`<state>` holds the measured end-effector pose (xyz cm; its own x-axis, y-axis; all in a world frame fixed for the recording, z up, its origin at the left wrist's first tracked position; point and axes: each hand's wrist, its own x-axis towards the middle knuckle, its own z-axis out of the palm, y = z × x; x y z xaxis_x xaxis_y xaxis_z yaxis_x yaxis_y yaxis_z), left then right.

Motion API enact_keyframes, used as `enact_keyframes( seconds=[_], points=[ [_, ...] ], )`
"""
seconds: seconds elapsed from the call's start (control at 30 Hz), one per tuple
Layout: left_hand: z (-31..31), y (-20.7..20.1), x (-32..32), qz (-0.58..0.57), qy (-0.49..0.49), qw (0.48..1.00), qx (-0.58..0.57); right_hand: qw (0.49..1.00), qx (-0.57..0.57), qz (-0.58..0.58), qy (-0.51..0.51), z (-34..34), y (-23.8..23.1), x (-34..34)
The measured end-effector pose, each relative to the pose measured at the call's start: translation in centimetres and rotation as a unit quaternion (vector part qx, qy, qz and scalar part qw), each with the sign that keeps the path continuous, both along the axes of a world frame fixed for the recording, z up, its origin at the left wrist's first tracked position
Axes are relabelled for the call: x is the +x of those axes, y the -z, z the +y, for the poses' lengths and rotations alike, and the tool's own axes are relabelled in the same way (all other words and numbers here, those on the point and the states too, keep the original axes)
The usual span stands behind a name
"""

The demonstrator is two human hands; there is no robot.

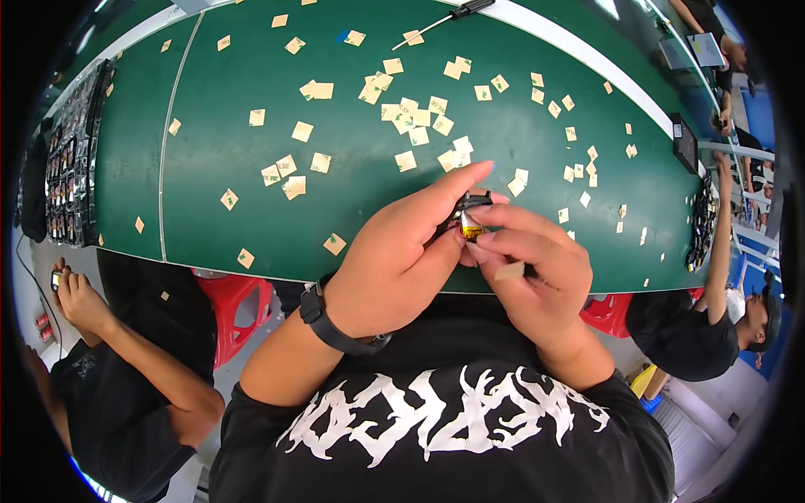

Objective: Assembling electronic smartwatch components by applying small adhesive pads and fitting parts into housings using tweezers.

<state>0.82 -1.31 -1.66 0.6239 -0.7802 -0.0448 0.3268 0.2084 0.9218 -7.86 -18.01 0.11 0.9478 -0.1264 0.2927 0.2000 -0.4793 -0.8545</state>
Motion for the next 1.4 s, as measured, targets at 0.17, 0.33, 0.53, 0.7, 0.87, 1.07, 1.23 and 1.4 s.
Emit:
enact_keyframes(
  seconds=[0.17, 0.33, 0.53, 0.7, 0.87, 1.07, 1.23, 1.4],
  points=[
    [0.1, -0.1, -0.2, -0.001, -0.019, 1.0, 0.006, 0.996, 0.061, 0.054, 0.041, 0.1, -0.5, -0.4],
    [0.1, 0.2, -0.3, -0.143, -0.041, 0.988, 0.03, 0.957, 0.243, 0.115, 0.106, 0.9, 0.0, -0.4],
    [-0.2, 0.4, -0.4, -0.171, -0.061, 0.983, 0.027, 0.965, 0.23, 0.077, 0.103, 1.8, 0.5, 0.0],
    [-0.1, 0.5, -0.6, -0.25, -0.097, 0.962, 0.042, 0.951, 0.257, 0.129, 0.113, 1.8, 0.0, 1.0],
    [0.1, 0.6, -0.5, -0.151, -0.085, 0.984, 0.043, 0.945, 0.273, 0.157, 0.092, 0.6, -0.5, 1.1],
    [0.2, 0.2, -0.5, -0.077, -0.057, 0.995, 0.029, 0.962, 0.201, 0.155, 0.096, -0.1, -2.5, 2.1],
    [0.3, -0.2, -0.3, -0.073, -0.061, 0.995, 0.035, 0.939, 0.235, 0.235, 0.084, -1.4, -2.6, 2.8],
    [0.5, -0.8, -0.1, -0.045, -0.053, 0.995, 0.074, 0.917, 0.275, 0.285, 0.051, -2.0, -3.2, 2.5]
  ],
)
